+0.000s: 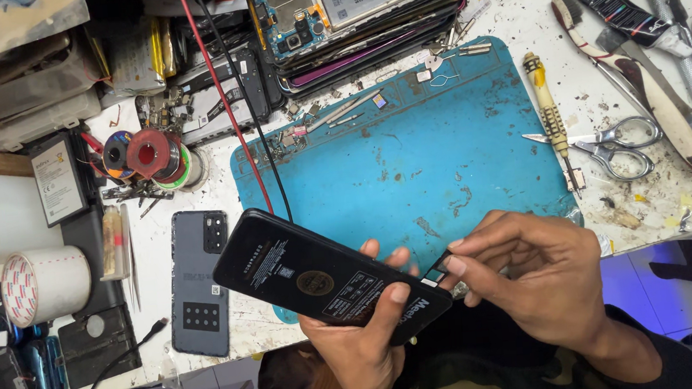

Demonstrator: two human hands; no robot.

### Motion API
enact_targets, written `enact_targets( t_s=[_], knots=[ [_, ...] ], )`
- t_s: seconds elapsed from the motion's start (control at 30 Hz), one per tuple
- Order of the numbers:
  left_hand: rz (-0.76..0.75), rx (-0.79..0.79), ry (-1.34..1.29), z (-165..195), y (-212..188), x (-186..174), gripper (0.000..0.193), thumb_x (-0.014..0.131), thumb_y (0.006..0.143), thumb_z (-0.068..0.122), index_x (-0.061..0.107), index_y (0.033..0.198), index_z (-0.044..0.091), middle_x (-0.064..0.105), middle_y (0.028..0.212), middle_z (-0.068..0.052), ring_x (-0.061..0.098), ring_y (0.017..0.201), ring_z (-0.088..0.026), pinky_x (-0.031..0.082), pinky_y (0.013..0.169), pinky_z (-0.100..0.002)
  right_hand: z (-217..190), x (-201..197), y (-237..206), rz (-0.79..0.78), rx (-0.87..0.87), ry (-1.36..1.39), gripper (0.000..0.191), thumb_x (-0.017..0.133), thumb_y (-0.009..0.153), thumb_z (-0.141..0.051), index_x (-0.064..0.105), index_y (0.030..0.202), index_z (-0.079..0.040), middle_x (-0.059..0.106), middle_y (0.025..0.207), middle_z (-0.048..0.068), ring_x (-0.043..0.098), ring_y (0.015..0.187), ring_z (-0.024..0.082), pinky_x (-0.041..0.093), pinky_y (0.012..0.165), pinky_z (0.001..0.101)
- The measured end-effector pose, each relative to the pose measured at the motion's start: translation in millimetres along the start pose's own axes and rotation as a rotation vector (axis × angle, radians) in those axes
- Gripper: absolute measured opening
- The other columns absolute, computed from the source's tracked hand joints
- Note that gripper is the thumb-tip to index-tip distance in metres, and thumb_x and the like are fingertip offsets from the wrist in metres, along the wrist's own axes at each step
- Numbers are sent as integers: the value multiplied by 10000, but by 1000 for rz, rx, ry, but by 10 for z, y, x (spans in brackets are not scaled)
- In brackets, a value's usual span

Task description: The person pries open the back cover of a smartphone on a repair mat, unscrews internal screws with a screwdriver, lifts out internal components, and handles the SIM tray and battery area while working on the disassembled phone.

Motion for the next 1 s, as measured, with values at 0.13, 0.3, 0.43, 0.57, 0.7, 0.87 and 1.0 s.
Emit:
enact_targets(
  t_s=[0.13,0.3,0.43,0.57,0.7,0.87,1.0],
  knots=[
    [33,-42,16,-53,-5,-71,550,731,758,-199,520,1250,-70,676,1180,-271,775,921,-366,681,791,-482,-70,23,-23,-16,-49,-32,150,727,886,83,711,1035,93,753,905,174,803,765,193,656,558,230],
    [16,-2,-4,-27,-22,-78,590,740,762,-188,498,1280,-37,670,1157,-266,773,906,-360,686,813,-485,-74,25,-36,-5,-49,-16,143,721,891,82,706,1032,98,750,905,181,809,778,194,648,571,239],
    [31,-17,17,-36,-28,-91,576,742,765,-182,509,1274,-45,673,1161,-269,771,903,-365,680,804,-484,-114,18,-53,-9,-79,-62,146,731,888,82,708,1032,98,757,898,179,794,739,178,641,567,229],
    [23,-31,19,-39,-22,-74,566,746,766,-177,513,1265,-48,673,1158,-275,774,910,-372,684,810,-490,-79,15,-46,-20,-48,-37,130,716,887,85,697,1016,98,755,900,183,813,792,194,665,559,221],
    [15,-51,24,-57,-15,-60,547,746,780,-170,526,1271,-67,671,1183,-288,770,931,-380,676,819,-485,-36,-5,-24,0,-22,-18,119,713,895,85,703,1013,101,746,894,185,810,768,199,641,545,231],
    [0,-38,13,-49,-16,-48,574,748,765,-176,515,1273,-47,674,1170,-280,774,925,-379,682,822,-485,-34,2,-21,-14,-18,-24,132,715,892,81,702,1022,100,745,897,181,810,774,205,618,561,247],
    [12,-29,15,-37,-8,-52,586,747,766,-178,514,1286,-47,673,1180,-282,774,913,-375,677,811,-484,-65,10,-26,-13,-41,-30,125,711,897,81,701,1021,98,752,896,184,816,781,203,620,563,246]
  ],
)
Point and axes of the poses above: each hand's wrist, its own y-axis towards the middle knuckle, its own x-axis out of the palm, z = x × y, the point moved 10 cm from there along y, towards the middle knuckle
